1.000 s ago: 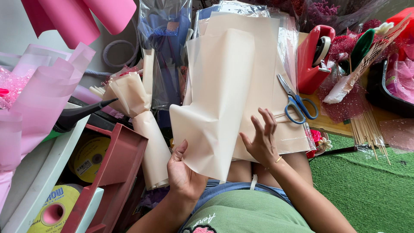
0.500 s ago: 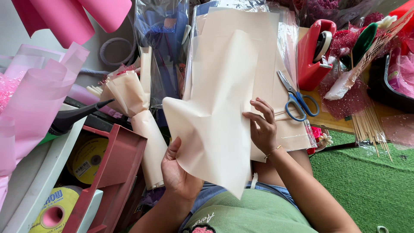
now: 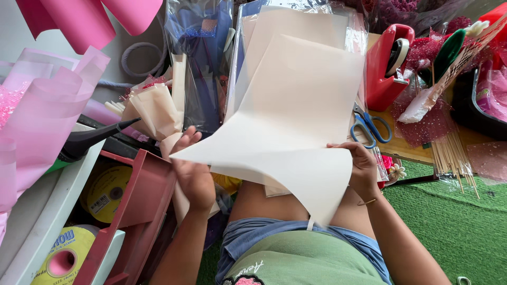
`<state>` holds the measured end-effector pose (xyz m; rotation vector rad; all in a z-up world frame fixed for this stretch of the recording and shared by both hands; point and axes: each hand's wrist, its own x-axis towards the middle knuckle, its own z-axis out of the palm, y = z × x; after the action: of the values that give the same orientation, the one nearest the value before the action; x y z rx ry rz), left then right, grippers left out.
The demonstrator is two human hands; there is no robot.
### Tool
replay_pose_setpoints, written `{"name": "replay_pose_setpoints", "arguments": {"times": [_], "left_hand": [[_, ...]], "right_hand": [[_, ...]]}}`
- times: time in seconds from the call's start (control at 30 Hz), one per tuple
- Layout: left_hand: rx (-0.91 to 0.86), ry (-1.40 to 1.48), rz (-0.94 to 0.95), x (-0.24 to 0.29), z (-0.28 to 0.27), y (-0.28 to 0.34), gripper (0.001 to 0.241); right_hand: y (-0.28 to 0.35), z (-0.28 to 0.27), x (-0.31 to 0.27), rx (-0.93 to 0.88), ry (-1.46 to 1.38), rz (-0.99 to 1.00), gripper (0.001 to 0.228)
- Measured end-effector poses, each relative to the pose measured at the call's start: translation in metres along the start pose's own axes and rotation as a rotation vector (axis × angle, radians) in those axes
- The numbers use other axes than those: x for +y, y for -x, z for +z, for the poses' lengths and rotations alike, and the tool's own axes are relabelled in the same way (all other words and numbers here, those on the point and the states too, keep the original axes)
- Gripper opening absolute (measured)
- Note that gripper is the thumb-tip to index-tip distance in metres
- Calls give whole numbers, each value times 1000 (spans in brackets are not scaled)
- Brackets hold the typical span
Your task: The person prepares wrapping paper for flowers by cutting sheets of paper with scissors and folding them, then attaches a decorative felt flower arrangement to the paper using adhesive tape.
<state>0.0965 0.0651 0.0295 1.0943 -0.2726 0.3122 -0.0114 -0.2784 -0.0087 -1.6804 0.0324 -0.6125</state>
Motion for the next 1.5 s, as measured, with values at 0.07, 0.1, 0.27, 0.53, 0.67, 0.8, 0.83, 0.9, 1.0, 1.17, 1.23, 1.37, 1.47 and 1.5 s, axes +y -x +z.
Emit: {"name": "replay_pose_setpoints", "arguments": {"times": [0.07, 0.1, 0.27, 0.53, 0.67, 0.8, 0.83, 0.9, 1.0, 1.17, 1.23, 1.37, 1.47, 1.5], "left_hand": [[-22, -85, 40, -31, -6, 3, 75], [-115, -173, -45, -49, -13, 6, 72], [-287, -468, -197, -51, -4, 2, 76], [-166, -767, -386, -62, -15, 11, 20], [-143, -834, -576, -60, -21, 24, 27], [-3, -655, -755, -47, -10, 28, 29], [60, -570, -769, -43, -5, 29, 28], [123, -425, -751, -48, -8, 33, 18], [203, -210, -768, -42, -3, 32, 12], [203, -130, -876, -33, -3, 22, 17], [201, -110, -952, -35, -6, 18, 18], [208, -220, -1004, -34, -3, 9, 19], [192, -190, -965, -38, -4, 9, 15], [182, -189, -966, -37, -3, 8, 15]], "right_hand": [[6, -12, 17, 16, -117, 62, 18], [8, -21, 30, 64, -109, 110, 19], [7, -22, 31, 174, -114, 276, 22], [6, -36, 46, 267, -101, 699, 24], [13, -48, 66, 278, -119, 738, 35], [28, -38, 53, 252, -90, 678, 39], [34, -36, 50, 212, -98, 634, 41], [32, -25, 24, 179, -47, 633, 39], [34, -21, 11, 116, -43, 610, 41], [37, -24, 8, 45, -51, 612, 42], [41, -28, 18, 45, -43, 646, 38], [35, -24, 6, 12, 52, 695, 36], [32, -22, 4, 10, 67, 688, 34], [33, -22, 5, 25, 37, 642, 33]]}}
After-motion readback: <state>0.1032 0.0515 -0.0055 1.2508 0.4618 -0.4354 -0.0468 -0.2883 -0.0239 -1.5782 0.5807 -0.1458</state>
